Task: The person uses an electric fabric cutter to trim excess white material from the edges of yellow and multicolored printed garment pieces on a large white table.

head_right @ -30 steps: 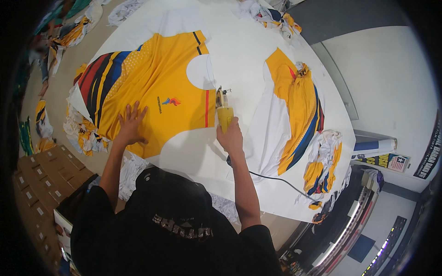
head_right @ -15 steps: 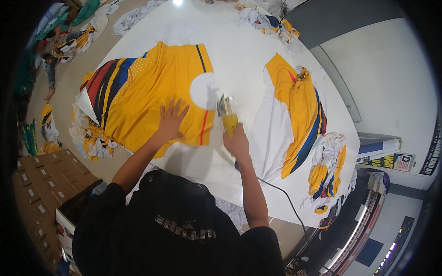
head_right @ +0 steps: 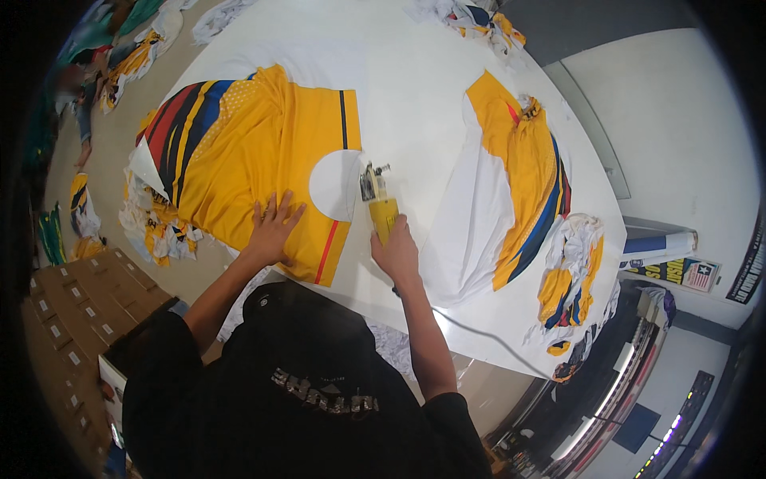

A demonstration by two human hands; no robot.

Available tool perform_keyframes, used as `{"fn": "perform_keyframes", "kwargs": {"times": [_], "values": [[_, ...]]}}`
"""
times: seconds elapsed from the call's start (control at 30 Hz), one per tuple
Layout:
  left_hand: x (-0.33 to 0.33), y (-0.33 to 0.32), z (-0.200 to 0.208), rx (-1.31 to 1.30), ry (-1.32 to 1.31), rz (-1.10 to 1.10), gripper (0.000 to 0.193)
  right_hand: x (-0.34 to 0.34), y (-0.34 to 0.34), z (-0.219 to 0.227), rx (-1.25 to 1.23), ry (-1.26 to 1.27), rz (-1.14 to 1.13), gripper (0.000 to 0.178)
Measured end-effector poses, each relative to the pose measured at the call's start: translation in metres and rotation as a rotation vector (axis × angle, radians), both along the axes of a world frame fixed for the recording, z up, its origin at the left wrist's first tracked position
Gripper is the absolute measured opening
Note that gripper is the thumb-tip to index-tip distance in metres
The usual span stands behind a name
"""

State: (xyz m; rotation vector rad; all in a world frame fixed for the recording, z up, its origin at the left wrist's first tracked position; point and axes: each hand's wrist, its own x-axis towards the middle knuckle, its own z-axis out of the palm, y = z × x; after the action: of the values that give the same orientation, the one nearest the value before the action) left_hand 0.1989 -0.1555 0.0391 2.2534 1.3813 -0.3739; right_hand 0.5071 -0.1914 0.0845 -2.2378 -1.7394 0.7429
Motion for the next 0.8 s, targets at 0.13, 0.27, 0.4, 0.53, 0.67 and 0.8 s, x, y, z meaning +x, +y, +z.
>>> {"fn": "perform_keyframes", "kwargs": {"times": [0.13, 0.27, 0.4, 0.53, 0.67, 0.8], "values": [[-0.003, -0.004, -0.008, 0.059, -0.034, 0.004, 0.148, -0.005, 0.054, 0.002, 0.011, -0.035, 0.032, 0.053], [-0.004, -0.004, -0.006, 0.064, -0.060, 0.012, 0.145, -0.009, 0.091, 0.006, -0.093, -0.021, 0.004, 0.050], [-0.004, -0.004, -0.005, 0.079, -0.061, 0.016, 0.144, -0.013, 0.116, 0.006, -0.085, -0.025, 0.026, 0.050], [-0.005, -0.005, -0.005, 0.087, -0.080, 0.022, 0.144, -0.015, 0.150, 0.000, 0.017, -0.023, 0.077, 0.052], [-0.005, -0.003, 0.001, 0.060, -0.083, 0.034, 0.141, -0.019, 0.199, -0.004, 0.062, -0.019, 0.116, 0.054], [-0.005, -0.003, 0.000, 0.095, -0.146, 0.075, 0.134, -0.021, 0.255, -0.007, 0.064, -0.040, 0.152, 0.057]]}}
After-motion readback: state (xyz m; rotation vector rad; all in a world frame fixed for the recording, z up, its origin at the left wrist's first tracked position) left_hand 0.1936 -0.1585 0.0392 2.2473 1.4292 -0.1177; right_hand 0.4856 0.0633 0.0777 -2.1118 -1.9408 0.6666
